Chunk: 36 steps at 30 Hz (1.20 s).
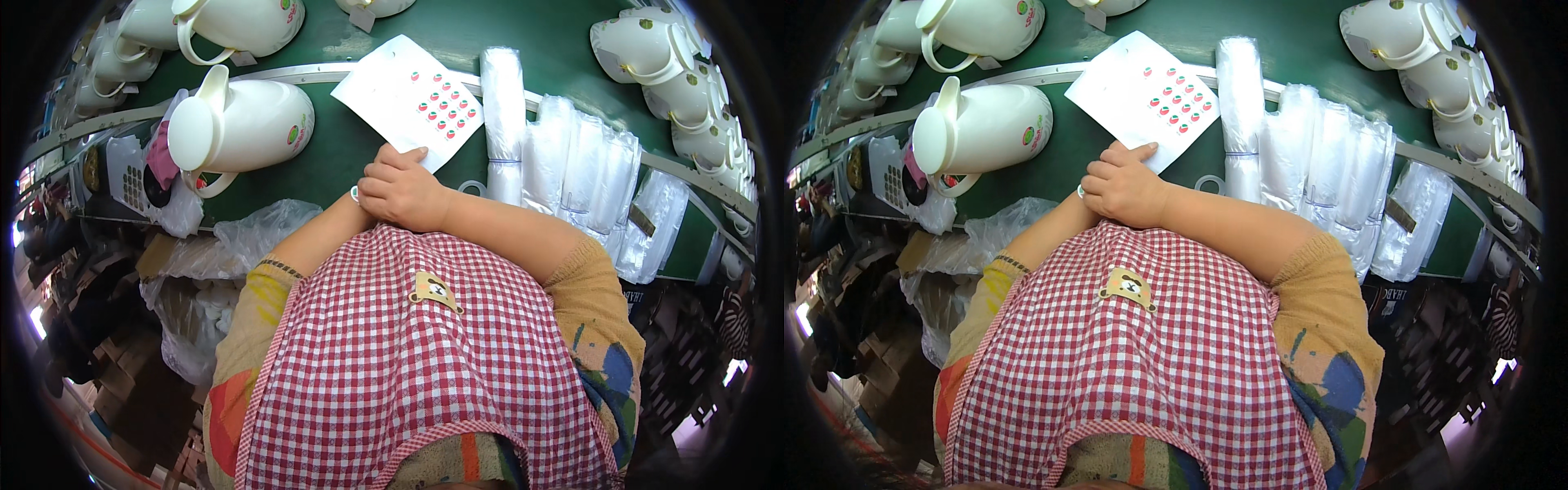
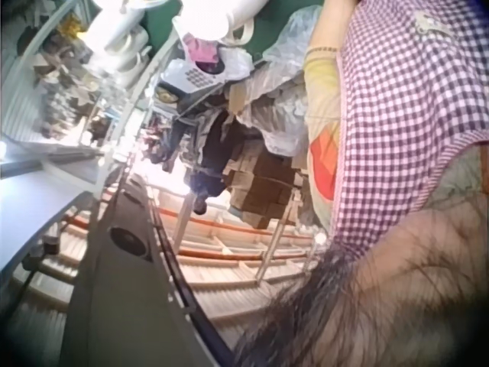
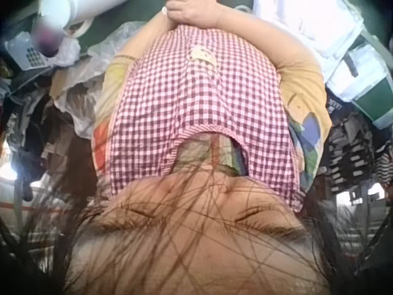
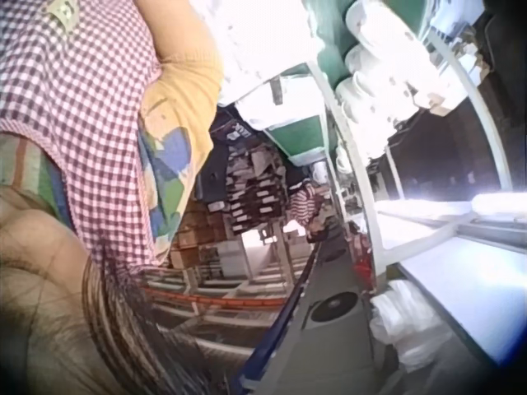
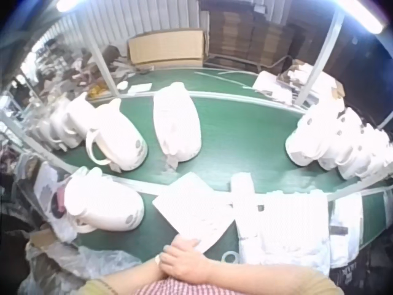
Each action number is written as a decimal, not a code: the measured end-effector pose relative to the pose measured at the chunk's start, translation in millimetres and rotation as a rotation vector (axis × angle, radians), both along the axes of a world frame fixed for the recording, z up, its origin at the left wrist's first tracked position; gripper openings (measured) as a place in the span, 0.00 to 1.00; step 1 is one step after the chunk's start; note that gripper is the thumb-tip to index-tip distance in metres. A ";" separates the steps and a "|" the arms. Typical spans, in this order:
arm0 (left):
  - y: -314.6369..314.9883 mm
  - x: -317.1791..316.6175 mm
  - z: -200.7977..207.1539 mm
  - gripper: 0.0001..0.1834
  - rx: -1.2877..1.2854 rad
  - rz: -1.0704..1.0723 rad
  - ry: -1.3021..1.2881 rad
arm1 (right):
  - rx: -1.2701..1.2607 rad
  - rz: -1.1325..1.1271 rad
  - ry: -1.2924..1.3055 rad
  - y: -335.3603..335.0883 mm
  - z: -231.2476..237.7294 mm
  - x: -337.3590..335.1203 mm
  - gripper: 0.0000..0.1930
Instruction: The person assembles white plastic pitchers by attaching lids and applying stickers. They repeatedly pick up pitcher bodies and lids, fit them together, and place stickers on the sides. Completed units are set aside on the table.
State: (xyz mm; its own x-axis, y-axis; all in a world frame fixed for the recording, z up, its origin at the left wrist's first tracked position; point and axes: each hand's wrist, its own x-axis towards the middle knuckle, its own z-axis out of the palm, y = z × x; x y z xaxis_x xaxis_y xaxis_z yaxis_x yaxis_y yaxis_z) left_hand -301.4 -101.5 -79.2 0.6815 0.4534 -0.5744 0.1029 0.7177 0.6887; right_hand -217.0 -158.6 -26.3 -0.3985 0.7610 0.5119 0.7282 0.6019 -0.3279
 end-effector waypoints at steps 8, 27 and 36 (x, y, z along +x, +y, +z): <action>6.5 5.5 -8.9 0.23 -0.164 0.191 0.069 | -0.291 -0.554 0.465 -25.0 20.2 59.4 0.08; 3.5 -2.3 -11.6 0.29 -0.149 0.123 -0.050 | -0.737 -0.881 0.692 -49.7 -29.7 61.6 0.11; 4.5 -6.5 -13.4 0.30 -0.016 0.020 0.038 | -0.635 -0.804 0.370 -48.6 -23.8 62.0 0.09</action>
State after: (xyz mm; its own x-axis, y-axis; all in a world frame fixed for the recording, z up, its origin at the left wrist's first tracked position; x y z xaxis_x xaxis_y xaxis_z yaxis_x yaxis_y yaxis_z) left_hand -307.9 -97.0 -92.6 0.6497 0.4571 -0.6074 0.1146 0.7310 0.6727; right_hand -155.0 -207.2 -50.1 0.4317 0.8984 -0.0809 0.6257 -0.3628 -0.6906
